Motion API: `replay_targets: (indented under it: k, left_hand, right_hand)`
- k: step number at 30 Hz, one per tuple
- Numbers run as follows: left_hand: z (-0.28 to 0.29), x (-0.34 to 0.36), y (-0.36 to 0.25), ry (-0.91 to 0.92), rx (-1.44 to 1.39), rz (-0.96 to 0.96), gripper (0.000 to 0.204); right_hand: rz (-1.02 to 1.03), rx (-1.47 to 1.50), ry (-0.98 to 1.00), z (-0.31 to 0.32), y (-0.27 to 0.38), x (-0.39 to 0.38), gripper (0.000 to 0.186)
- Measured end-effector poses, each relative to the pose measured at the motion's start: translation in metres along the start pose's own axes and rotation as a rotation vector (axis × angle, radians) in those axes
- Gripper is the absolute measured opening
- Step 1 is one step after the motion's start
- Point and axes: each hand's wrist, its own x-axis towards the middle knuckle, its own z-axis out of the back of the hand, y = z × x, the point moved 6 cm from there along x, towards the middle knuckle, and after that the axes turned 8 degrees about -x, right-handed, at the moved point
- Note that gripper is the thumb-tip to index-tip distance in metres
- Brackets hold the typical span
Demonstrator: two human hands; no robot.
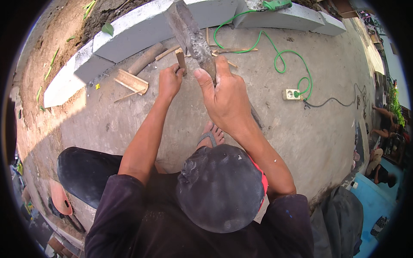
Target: The person uses a blade tool to shave and shape pieces of wood, handling several small wooden sticks and clearing shavings from the ground.
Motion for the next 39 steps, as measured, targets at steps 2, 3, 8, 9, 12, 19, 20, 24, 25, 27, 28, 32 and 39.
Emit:
replay_targets:
  k: [2, 3, 8, 9, 12, 19, 20, 24, 25, 27, 28, 32, 39]
  left_hand:
    - [0.003, -0.001, 0.005, -0.001, -0.012, 0.015, 0.018]
    - [0.000, 0.003, 0.001, 0.003, -0.001, 0.003, 0.018]
    - [0.000, 0.004, -0.003, 0.006, 0.020, -0.021, 0.018]
    - [0.000, 0.007, -0.004, 0.009, 0.012, -0.008, 0.018]
    - [-0.005, 0.007, -0.004, 0.044, 0.009, 0.014, 0.020]
    - [0.032, 0.010, 0.034, 0.081, 0.073, -0.021, 0.035]
    - [0.047, 0.017, 0.034, 0.081, 0.078, -0.026, 0.035]
    - [0.087, 0.046, -0.044, 0.215, -0.431, 0.228, 0.029]
    - [0.096, 0.047, -0.063, 0.170, -0.559, 0.167, 0.026]
    - [0.090, 0.046, -0.077, 0.163, -0.565, 0.146, 0.021]
    - [0.089, 0.046, -0.081, 0.161, -0.580, 0.127, 0.017]
    - [0.089, 0.035, -0.046, 0.083, -0.697, 0.295, 0.023]
    - [0.080, 0.029, -0.054, 0.095, -0.749, 0.285, 0.027]
  right_hand:
    - [0.129, 0.128, -0.148, 0.012, 0.012, -0.002, 0.046]
    - [0.212, 0.263, -0.256, 0.026, 0.015, -0.002, 0.045]
    - [0.170, -0.063, -0.202, 0.005, -0.002, 0.006, 0.042]
    - [0.174, -0.067, -0.214, 0.005, -0.003, 0.011, 0.042]
    - [-0.099, -0.177, 0.189, -0.015, -0.024, 0.016, 0.049]
    - [-0.046, -0.167, 0.135, -0.013, -0.022, 0.016, 0.054]
    - [-0.053, -0.151, 0.149, -0.013, -0.023, 0.018, 0.054]
    - [-0.036, -0.114, 0.075, -0.013, -0.041, 0.018, 0.054]
    - [-0.034, -0.088, 0.077, -0.017, -0.039, 0.018, 0.054]
    - [-0.028, -0.057, 0.080, -0.024, -0.035, 0.018, 0.054]
    - [-0.006, -0.087, 0.092, -0.028, -0.033, 0.018, 0.054]
    - [-0.066, 0.244, 0.184, -0.050, -0.053, 0.027, 0.054]
    - [-0.377, 0.505, 0.195, -0.058, -0.073, 0.009, 0.060]
